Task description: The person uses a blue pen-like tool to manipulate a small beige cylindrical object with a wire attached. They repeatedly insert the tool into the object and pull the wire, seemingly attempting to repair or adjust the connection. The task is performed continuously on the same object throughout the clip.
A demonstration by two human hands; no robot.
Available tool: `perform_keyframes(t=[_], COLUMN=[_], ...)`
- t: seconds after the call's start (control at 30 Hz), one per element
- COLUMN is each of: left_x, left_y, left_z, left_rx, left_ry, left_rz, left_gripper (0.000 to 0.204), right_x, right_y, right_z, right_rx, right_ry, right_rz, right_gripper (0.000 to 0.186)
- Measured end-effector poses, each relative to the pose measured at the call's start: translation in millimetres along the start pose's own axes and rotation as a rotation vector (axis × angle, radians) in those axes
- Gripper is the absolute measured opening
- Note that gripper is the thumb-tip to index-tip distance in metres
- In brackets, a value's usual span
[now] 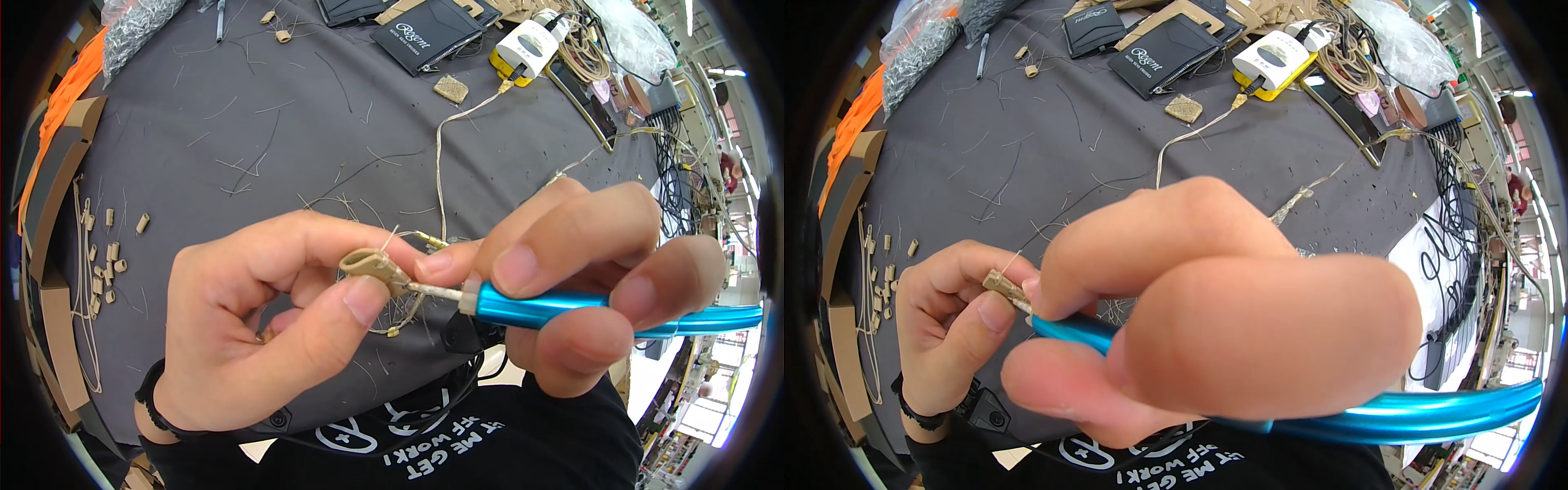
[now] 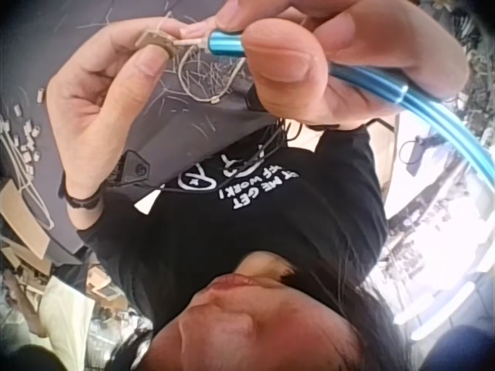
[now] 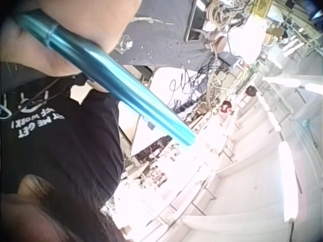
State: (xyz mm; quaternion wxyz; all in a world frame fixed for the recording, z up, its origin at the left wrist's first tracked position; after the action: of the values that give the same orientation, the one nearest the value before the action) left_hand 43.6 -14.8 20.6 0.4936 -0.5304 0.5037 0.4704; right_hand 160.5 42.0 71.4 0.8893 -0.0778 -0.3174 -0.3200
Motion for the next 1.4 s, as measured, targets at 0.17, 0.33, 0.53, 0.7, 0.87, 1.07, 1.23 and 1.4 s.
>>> perform_keyframes(t=[0.17, 0.33, 0.53, 0.7, 0.87, 1.07, 1.23, 1.4], left_x=[-1.1, 0.2, 0.8, -0.8, -1.0, -0.7, 0.4, 0.4], left_y=[-0.3, -0.4, -0.1, -0.8, -0.3, -0.5, 0.2, 0.7], left_z=[-0.8, -2.7, -3.2, -2.0, -1.6, -1.6, -1.8, -1.7], left_rx=[-0.005, -0.008, -0.029, -0.044, -0.048, -0.052, -0.051, -0.051], left_ry=[0.003, 0.011, -0.004, -0.026, -0.025, -0.015, -0.019, -0.009], left_rz=[-0.007, -0.016, -0.037, -0.044, -0.036, -0.036, -0.028, -0.010], left_gripper=[0.023, 0.023, 0.023, 0.024, 0.024, 0.024, 0.024, 0.023], right_x=[0.2, 0.5, 0.3, 2.5, 0.8, 0.7, 1.5, 2.9], right_y=[1.5, -1.7, 1.0, -4.0, -1.5, -1.1, -3.2, -0.6], right_z=[-0.2, 5.7, 0.7, 8.9, 5.4, 4.9, 3.5, 2.7], right_rx=[-0.015, -0.027, 0.009, 0.093, -0.026, -0.042, 0.038, 0.162], right_ry=[0.010, 0.093, 0.017, 0.110, 0.066, 0.054, -0.089, -0.229], right_rz=[0.010, 0.031, -0.002, 0.011, 0.020, 0.024, -0.124, -0.266], right_gripper=[0.026, 0.025, 0.026, 0.026, 0.026, 0.026, 0.026, 0.026])
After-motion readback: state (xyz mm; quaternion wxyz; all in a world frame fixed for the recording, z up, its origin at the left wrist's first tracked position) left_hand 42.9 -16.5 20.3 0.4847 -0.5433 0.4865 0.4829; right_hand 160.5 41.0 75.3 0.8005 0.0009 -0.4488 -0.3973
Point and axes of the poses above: each hand's wrist, its own z-axis towards the middle knuckle, its own y-axis out of the back of the hand, x = y × z, the point moved 7 cm from there along z, towards the middle knuckle, and after that the axes turned 8 degrees about -y, right-handed, at the moved point
